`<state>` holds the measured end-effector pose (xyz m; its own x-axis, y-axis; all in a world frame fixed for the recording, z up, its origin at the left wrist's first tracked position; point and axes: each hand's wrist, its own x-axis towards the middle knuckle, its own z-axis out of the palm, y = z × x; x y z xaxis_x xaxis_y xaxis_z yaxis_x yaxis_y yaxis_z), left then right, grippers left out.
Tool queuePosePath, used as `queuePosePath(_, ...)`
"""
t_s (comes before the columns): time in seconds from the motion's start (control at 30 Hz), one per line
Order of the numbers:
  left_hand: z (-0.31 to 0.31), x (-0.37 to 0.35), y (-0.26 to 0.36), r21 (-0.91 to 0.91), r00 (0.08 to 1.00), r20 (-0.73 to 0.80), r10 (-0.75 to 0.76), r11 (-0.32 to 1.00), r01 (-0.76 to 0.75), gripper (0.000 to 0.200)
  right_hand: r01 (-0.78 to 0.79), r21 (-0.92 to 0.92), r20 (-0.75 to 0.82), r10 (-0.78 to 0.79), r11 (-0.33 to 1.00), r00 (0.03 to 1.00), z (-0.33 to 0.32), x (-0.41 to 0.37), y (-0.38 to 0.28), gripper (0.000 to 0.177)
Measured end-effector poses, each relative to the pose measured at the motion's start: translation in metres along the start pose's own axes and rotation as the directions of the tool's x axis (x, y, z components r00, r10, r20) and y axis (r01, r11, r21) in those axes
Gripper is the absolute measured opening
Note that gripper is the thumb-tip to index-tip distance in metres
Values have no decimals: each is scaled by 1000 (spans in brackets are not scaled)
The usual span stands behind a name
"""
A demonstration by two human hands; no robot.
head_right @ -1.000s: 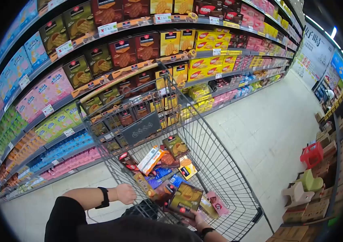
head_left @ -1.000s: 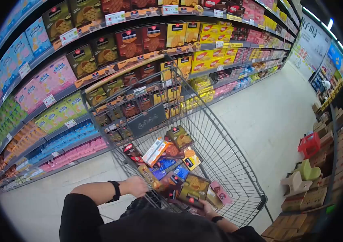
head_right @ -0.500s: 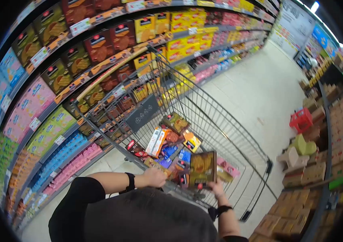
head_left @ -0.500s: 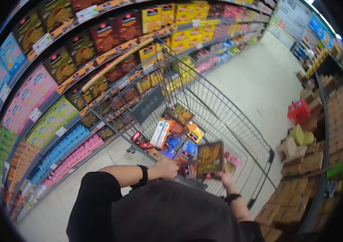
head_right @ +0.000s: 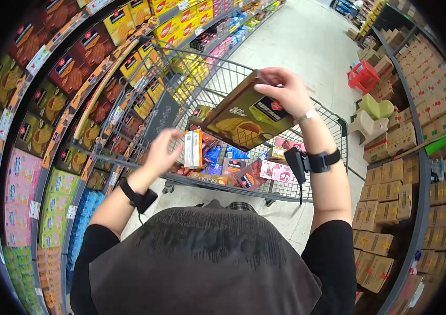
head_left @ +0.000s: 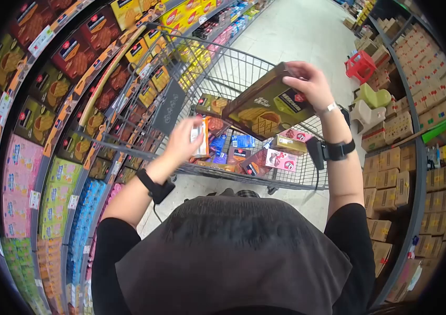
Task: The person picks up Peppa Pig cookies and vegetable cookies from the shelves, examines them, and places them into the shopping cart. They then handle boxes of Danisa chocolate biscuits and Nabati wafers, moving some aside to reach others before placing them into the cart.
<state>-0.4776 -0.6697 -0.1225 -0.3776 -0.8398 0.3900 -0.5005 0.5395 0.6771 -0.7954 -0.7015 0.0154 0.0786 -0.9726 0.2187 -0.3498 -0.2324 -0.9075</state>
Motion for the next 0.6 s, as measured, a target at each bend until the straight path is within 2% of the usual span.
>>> queuePosePath(0.1,-28,27,26,-117,996,26,-81,990,84,67,106,-196,180,-70,975,981,39,17,-20,41)
queuePosePath(0.13,-31,30,29,-205,977,144,-158,961,186,84,125,-183,245,-78,975,966,50,23,-25,42)
queuePosePath(0.17,-32,31,35,-276,970,179,-166,937,212,85,108,-104,265,-77,989,961,61,28,-27,43)
queuePosePath(0.23,-25,26,30,-185,984,47,-171,967,177,75,89,55,331,-102,995,938,84,37,-40,43)
queuePosePath(0.3,-36,21,40,-144,937,-24,-349,929,342,62,100,97,363,-129,990,923,98,41,-58,43)
queuePosePath(0.33,-42,14,40,-111,941,-104,-322,944,311,56,43,119,375,-85,992,923,104,41,-60,46)
queuePosePath(0.37,-46,5,38,-74,939,-172,-299,954,290,50,171,54,333,-179,984,926,111,39,-63,52)
queuePosePath(0.4,-51,-4,34,-134,913,-279,-297,954,270,50,403,-64,225,-380,913,897,119,40,-58,52)
queuePosePath(0.43,-59,-10,30,-191,884,-370,-288,954,231,51,502,-134,154,-483,854,862,124,39,-51,50)
queuePosePath(0.47,-75,-19,31,-78,830,-429,-357,930,360,52,530,-174,95,-522,830,848,127,30,-48,46)
queuePosePath(0.5,-100,-28,30,-101,790,-388,-474,874,475,54,541,-192,96,-533,819,841,130,27,-31,42)
queuePosePath(0.53,-115,-39,17,-142,733,-539,-414,903,405,55,499,-209,135,-480,841,867,133,24,-7,36)
queuePosePath(0.57,-129,-51,3,-174,653,-668,-356,928,328,56,403,-136,194,-374,905,907,141,18,14,31)
queuePosePath(0.6,-150,-61,-2,-103,545,-788,-287,934,343,57,302,-118,312,-253,946,916,150,11,37,27)
